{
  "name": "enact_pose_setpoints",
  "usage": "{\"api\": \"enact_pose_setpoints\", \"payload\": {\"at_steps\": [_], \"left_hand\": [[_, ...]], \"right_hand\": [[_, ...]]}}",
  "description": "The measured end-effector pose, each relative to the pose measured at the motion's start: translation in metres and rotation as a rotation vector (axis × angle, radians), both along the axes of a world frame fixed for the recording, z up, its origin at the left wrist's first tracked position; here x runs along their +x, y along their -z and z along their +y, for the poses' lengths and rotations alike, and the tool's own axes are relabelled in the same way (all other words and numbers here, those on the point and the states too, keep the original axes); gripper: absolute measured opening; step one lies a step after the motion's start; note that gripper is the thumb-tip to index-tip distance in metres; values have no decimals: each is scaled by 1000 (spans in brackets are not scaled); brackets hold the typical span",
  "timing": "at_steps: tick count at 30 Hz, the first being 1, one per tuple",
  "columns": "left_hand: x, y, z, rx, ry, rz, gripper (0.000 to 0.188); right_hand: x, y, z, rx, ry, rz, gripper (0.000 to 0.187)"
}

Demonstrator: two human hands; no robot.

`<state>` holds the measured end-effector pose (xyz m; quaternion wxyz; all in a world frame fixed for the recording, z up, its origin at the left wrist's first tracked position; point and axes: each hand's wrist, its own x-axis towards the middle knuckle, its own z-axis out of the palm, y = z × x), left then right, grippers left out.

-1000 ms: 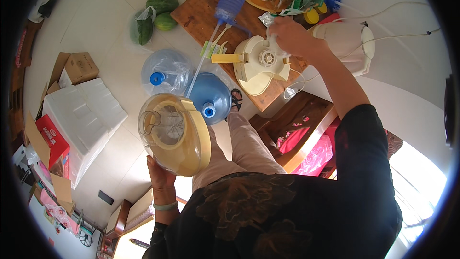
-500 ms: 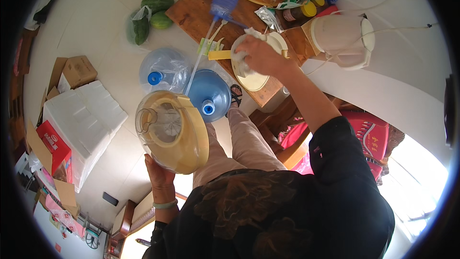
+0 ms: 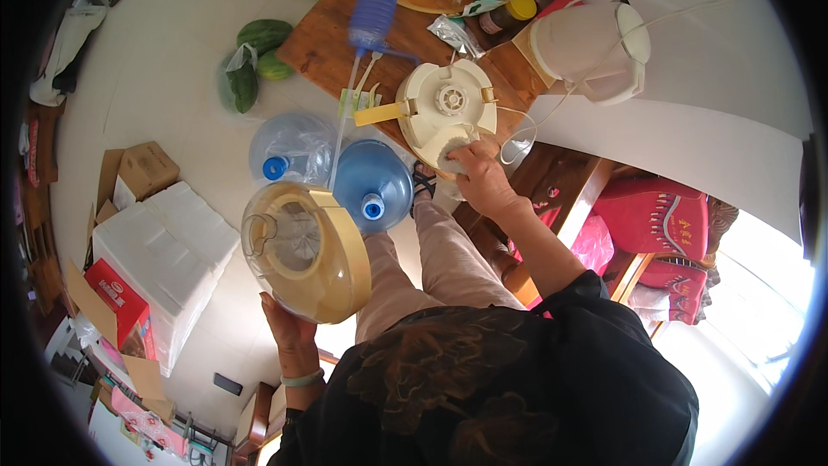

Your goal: The person assembles a juicer by fitting the filter and lid into the base while seated, then moves to a counter to wipe the exterior with a cloth and handle various components.

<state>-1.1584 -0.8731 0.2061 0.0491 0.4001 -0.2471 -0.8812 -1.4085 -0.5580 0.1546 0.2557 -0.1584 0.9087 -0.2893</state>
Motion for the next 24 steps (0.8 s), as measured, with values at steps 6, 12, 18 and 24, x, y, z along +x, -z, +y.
{"api": "enact_pose_setpoints", "payload": {"at_steps": [6, 12, 18, 24], "left_hand": [[-10, -5, 1, -28, 70, 12, 84], [-21, -12, 11, -59, 85, -36, 92], [-20, -10, 9, -64, 88, -37, 87], [-23, -9, 8, -49, 79, -36, 86]], "right_hand": [[-2, -6, -10, -170, 207, 333, 43], [-18, 14, -26, 116, 68, 59, 51], [-4, 26, -3, 78, 248, 197, 46], [11, 2, -10, -16, 460, 17, 48]]}}
